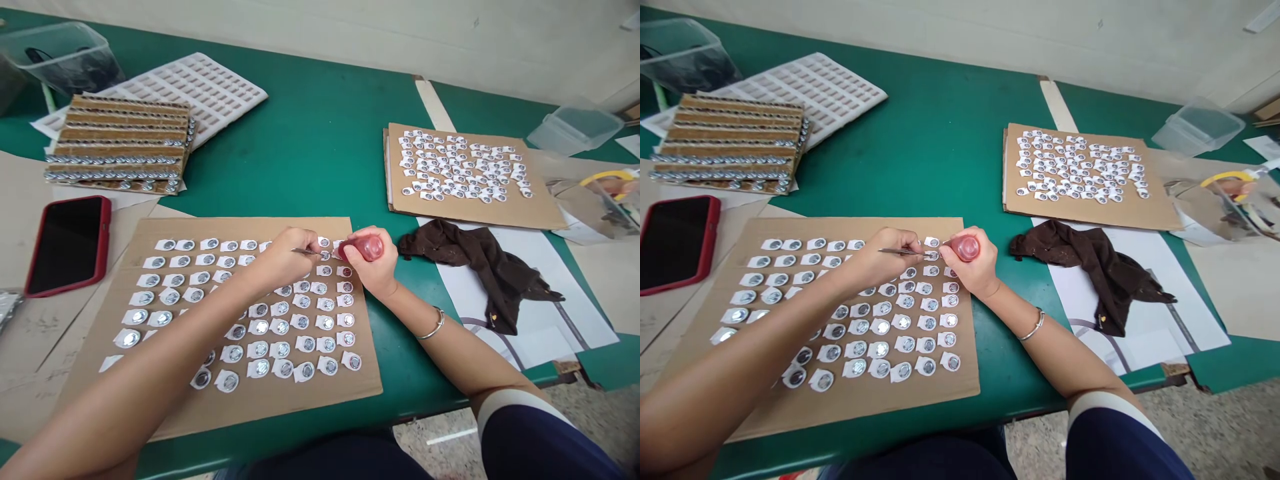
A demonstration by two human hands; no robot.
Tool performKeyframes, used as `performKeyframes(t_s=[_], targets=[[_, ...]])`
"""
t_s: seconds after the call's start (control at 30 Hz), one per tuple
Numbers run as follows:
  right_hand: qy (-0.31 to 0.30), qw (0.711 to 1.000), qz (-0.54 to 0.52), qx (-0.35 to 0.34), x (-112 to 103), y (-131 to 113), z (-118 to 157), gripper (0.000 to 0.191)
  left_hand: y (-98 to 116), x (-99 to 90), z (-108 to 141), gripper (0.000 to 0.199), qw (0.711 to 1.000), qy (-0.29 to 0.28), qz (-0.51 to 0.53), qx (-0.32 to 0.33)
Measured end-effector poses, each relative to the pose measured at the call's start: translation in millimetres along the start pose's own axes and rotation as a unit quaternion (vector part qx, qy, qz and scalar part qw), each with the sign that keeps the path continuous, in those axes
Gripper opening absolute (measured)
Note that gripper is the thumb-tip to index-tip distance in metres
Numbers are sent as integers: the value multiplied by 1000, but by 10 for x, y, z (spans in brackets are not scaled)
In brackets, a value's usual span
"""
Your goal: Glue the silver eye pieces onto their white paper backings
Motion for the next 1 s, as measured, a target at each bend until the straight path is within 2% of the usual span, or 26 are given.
performKeyframes(t_s=[0.53,1.0], targets=[[-27,999,-5,-25,28,-24,16,27,6,2,-2,12,1000,-1,2,0],[-20,999,-7,-29,29,-22,15,27,-16,1,-7,12,1000,-2,8,-16]])
Point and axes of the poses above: each hand's wrist, its own z-axis away from the middle knuckle, its own x-axis out of the palm, y = z × x, the point moved 8 cm from there along -z, towards the middle knuckle, and after that the axes turned 15 degrees about -x, right-handed, at the moved point
